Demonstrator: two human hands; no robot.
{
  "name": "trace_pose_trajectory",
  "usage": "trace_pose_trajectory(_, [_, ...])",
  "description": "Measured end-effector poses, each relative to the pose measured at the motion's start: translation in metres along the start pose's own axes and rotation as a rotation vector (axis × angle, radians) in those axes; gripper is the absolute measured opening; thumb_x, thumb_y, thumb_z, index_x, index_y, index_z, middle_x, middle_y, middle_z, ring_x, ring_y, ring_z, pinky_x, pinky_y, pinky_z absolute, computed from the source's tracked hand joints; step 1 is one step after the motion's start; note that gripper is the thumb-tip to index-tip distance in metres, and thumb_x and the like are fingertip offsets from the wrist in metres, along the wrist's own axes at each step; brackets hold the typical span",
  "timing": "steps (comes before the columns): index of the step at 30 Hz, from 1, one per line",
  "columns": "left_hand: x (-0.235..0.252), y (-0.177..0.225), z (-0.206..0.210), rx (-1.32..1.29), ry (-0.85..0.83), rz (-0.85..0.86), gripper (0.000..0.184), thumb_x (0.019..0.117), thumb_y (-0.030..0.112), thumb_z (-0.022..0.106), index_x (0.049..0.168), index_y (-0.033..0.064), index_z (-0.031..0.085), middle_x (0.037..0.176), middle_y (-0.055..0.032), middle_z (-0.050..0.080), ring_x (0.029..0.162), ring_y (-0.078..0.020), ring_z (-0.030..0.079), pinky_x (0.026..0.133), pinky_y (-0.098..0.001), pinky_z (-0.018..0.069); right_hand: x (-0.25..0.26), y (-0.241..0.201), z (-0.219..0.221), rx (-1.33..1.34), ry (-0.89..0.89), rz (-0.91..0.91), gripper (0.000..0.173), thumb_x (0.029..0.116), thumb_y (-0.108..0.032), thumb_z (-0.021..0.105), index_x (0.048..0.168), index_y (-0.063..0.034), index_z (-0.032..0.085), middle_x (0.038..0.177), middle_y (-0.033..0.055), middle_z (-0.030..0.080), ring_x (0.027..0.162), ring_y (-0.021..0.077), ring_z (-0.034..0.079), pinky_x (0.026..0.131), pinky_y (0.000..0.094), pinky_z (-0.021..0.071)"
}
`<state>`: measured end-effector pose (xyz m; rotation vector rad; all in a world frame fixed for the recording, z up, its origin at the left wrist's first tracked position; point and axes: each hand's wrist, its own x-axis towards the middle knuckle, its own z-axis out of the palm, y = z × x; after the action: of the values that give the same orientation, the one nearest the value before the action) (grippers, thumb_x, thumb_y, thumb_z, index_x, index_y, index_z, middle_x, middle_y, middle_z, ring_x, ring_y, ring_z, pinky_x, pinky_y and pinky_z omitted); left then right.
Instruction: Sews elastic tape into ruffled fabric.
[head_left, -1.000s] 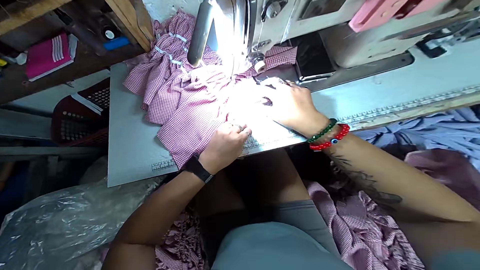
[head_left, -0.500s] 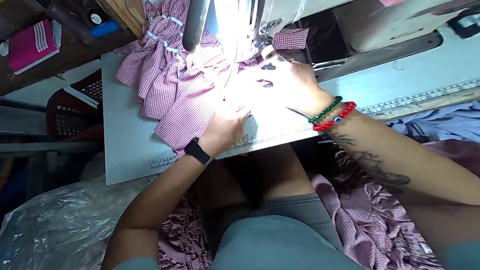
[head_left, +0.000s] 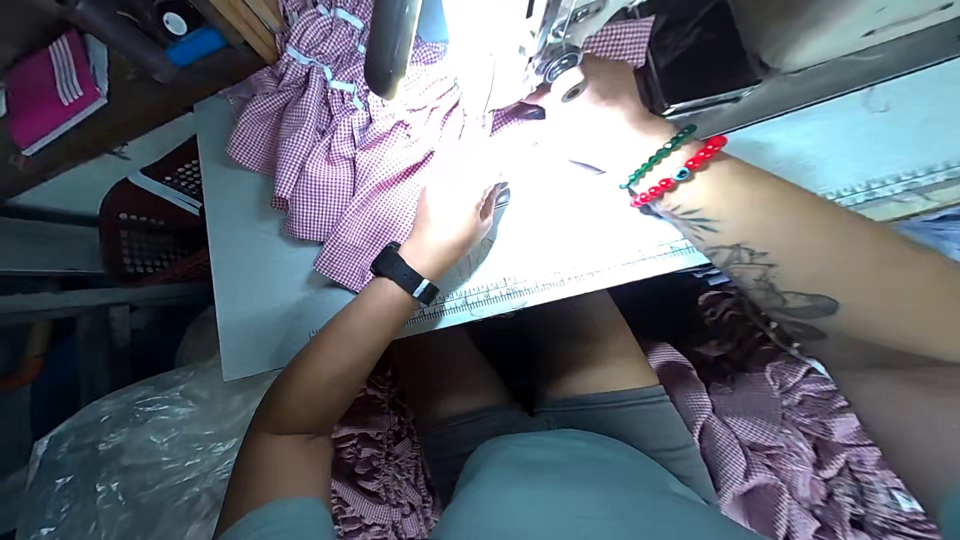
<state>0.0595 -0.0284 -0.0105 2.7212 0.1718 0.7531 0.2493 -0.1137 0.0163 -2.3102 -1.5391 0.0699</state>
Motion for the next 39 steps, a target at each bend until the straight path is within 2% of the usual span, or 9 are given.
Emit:
trace_pose_trajectory(9, [0.017,-0.030,-0.016,-0.237,-0.059,-0.003,0.015,0.0966,0.006,0.065,0.096,0.0000,0.079,0.107,-0.0159,0.074,0.110,-0.0213,0.069,0.099,-0.0330,0.0540,0.033,-0.014,-0.016,-0.023,-0.219,0.190,0.049,0.1013,-0.029,0.059,0.118,0.0173,0.060,0.129,0.0379,0.058,0.126,0.0539,0.054,0.097,0.0708,0.0408])
trace_pose_trajectory(12, [0.030,-0.046,-0.024,-0.341,-0.035,-0.153,0.016,0.0963,0.008,0.063,0.089,-0.0003,0.074,0.102,-0.0113,0.075,0.098,-0.0110,0.071,0.090,-0.0273,0.0568,0.029,-0.029,-0.039,-0.040,-0.370,0.197,0.039,0.1073,-0.013,0.049,0.126,0.0202,0.056,0.136,0.0408,0.052,0.134,0.0560,0.046,0.106,0.0683,0.0341])
trace_pose_trajectory(16, [0.057,-0.065,-0.020,-0.165,0.058,-0.350,0.021,0.0958,0.010,0.061,0.106,-0.0017,0.074,0.111,-0.0143,0.073,0.106,-0.0159,0.068,0.098,-0.0326,0.0526,0.031,-0.030,-0.043,-0.061,-0.403,0.163,0.035,0.1071,-0.009,0.047,0.126,0.0187,0.057,0.136,0.0394,0.053,0.134,0.0546,0.046,0.108,0.0679,0.0331])
trace_pose_trajectory(21, [0.091,-0.054,-0.004,0.163,-0.090,-0.461,0.041,0.0929,0.030,0.067,0.120,-0.0003,0.069,0.124,-0.0202,0.069,0.124,-0.0327,0.063,0.104,-0.0545,0.0479,0.004,-0.003,-0.046,0.000,-0.086,0.057,0.038,0.1023,-0.026,0.056,0.104,0.0110,0.063,0.104,0.0357,0.064,0.105,0.0554,0.063,0.081,0.0690,0.0451])
trace_pose_trajectory(25, [0.093,-0.063,0.004,0.214,-0.091,-0.475,0.033,0.0933,0.030,0.064,0.112,0.0038,0.073,0.115,-0.0178,0.073,0.114,-0.0332,0.068,0.097,-0.0559,0.0510,-0.039,0.028,-0.042,0.156,-0.031,-0.036,0.031,0.1015,-0.016,0.061,0.130,-0.0035,0.067,0.122,0.0261,0.065,0.117,0.0454,0.062,0.097,0.0642,0.0490])
trace_pose_trajectory(29, [0.067,-0.104,-0.044,0.300,-0.049,-0.632,0.039,0.1010,0.018,0.055,0.135,0.0002,0.060,0.132,-0.0241,0.064,0.127,-0.0387,0.060,0.109,-0.0575,0.0460,-0.087,0.028,-0.049,0.151,-0.059,-0.064,0.034,0.1040,-0.019,0.057,0.134,-0.0074,0.067,0.116,0.0234,0.069,0.110,0.0430,0.066,0.094,0.0610,0.0511])
trace_pose_trajectory(33, [0.004,-0.131,-0.110,0.338,0.038,-0.852,0.043,0.1053,0.021,0.048,0.139,-0.0049,0.056,0.136,-0.0314,0.059,0.131,-0.0473,0.055,0.110,-0.0644,0.0407,-0.105,-0.001,-0.045,0.121,-0.072,-0.129,0.034,0.1002,-0.009,0.054,0.131,-0.0074,0.070,0.109,0.0216,0.069,0.097,0.0403,0.069,0.082,0.0597,0.0548])
trace_pose_trajectory(36, [-0.040,-0.132,-0.128,0.222,0.182,-0.886,0.040,0.1035,0.017,0.049,0.133,-0.0083,0.057,0.129,-0.0305,0.062,0.125,-0.0406,0.059,0.109,-0.0566,0.0429,-0.099,-0.051,-0.016,0.123,0.045,-0.313,0.018,0.0962,-0.004,0.061,0.109,-0.0023,0.073,0.102,0.0189,0.068,0.088,0.0361,0.070,0.071,0.0521,0.0573])
trace_pose_trajectory(39, [-0.066,-0.115,-0.128,0.093,0.273,-0.856,0.035,0.1009,0.014,0.053,0.128,-0.0077,0.059,0.117,-0.0278,0.066,0.112,-0.0347,0.065,0.099,-0.0527,0.0486,-0.071,-0.107,0.009,0.121,0.045,-0.324,0.030,0.0972,-0.002,0.061,0.126,0.0026,0.067,0.112,0.0228,0.061,0.086,0.0374,0.066,0.067,0.0494,0.0545])
